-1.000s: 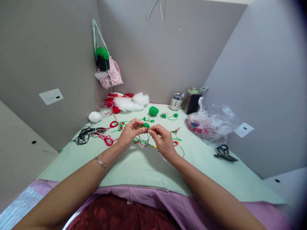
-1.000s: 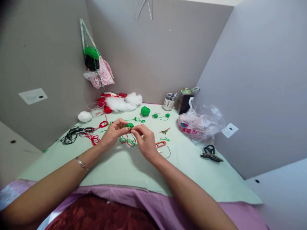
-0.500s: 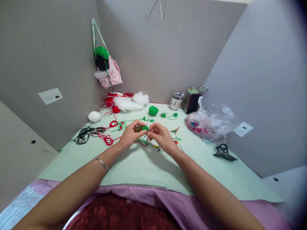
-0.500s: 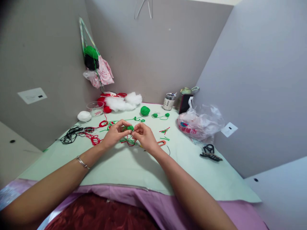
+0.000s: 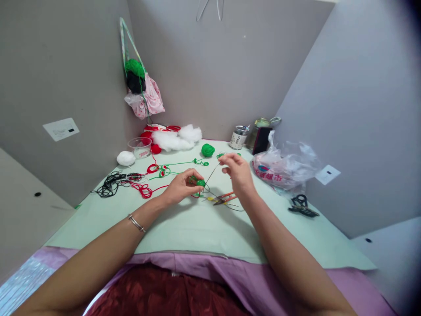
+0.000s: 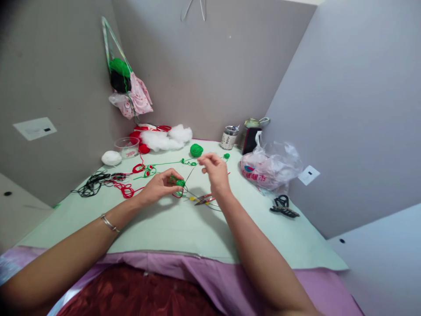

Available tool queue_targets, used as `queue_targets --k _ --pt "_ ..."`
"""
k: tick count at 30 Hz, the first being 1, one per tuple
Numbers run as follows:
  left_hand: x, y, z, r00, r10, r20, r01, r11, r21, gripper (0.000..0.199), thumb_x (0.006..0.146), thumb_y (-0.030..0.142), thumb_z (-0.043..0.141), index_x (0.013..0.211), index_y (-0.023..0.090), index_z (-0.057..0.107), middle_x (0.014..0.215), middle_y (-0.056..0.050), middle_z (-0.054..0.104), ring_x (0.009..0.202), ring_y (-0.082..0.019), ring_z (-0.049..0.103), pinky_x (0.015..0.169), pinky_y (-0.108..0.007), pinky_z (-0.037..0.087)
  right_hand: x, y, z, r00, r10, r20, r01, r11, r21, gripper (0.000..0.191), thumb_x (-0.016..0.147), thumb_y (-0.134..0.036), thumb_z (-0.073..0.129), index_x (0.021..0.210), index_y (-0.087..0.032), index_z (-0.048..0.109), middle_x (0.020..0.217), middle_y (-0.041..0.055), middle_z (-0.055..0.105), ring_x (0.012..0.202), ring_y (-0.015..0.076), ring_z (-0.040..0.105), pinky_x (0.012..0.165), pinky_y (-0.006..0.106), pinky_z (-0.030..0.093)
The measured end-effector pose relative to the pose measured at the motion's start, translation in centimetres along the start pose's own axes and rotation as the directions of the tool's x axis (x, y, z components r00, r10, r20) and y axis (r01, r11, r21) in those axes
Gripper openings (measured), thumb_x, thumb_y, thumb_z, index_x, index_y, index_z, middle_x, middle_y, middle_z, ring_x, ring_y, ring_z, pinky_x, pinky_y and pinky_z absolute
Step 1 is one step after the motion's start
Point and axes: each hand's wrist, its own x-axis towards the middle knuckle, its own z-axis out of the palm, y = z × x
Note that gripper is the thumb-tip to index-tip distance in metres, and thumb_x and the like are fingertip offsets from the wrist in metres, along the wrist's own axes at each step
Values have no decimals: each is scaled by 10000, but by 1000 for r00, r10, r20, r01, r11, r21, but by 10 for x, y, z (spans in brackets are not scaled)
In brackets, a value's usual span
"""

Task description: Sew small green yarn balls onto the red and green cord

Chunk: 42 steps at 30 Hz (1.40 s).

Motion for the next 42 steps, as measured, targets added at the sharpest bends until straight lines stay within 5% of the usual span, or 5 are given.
queue_targets --k 6,15,20,28,42 --pt "-1 4 -7 993 -42 107 31 994 103 270 700 246 715 925 165 589 836 -8 614 733 -123 594 688 -267 479 23 -30 -49 936 284 207 -330 913 239 295 664 -306 764 747 -213 497 532 -94 418 423 47 365 390 169 230" --pt "-4 15 -18 970 -57 238 -24 945 326 214 721 252 688 915 169 651 881 -30 642 728 -128 575 664 -256 456 48 -45 -167 965 -242 -102 250 966 72 399 698 -529 743 670 -291 423 508 -25 414 508 177 425 455 286 268" --pt "-3 13 -19 961 -107 254 78 990 118 366 748 274 706 1083 178 597 826 -16 650 734 -131 609 651 -242 440 42 -33 -117 974 -169 -149 186 976 111 242 698 -351 777 791 -281 565 620 -13 572 612 157 531 523 292 379" --pt "-2 15 -19 991 -49 128 52 998 -18 351 770 321 730 1042 166 573 919 -36 655 791 -134 618 649 -238 431 -3 -16 -17 937 66 343 -18 990 -142 223 801 -384 668 852 -187 577 617 -28 622 407 71 468 393 210 277" --pt "-1 13 -18 994 -97 57 97 995 -5 353 758 375 742 984 165 569 837 -33 689 811 -185 685 677 -268 477 -23 -5 4 905 99 414 67 927 -368 58 770 -230 572 724 -194 569 537 -36 563 465 96 477 465 220 370"
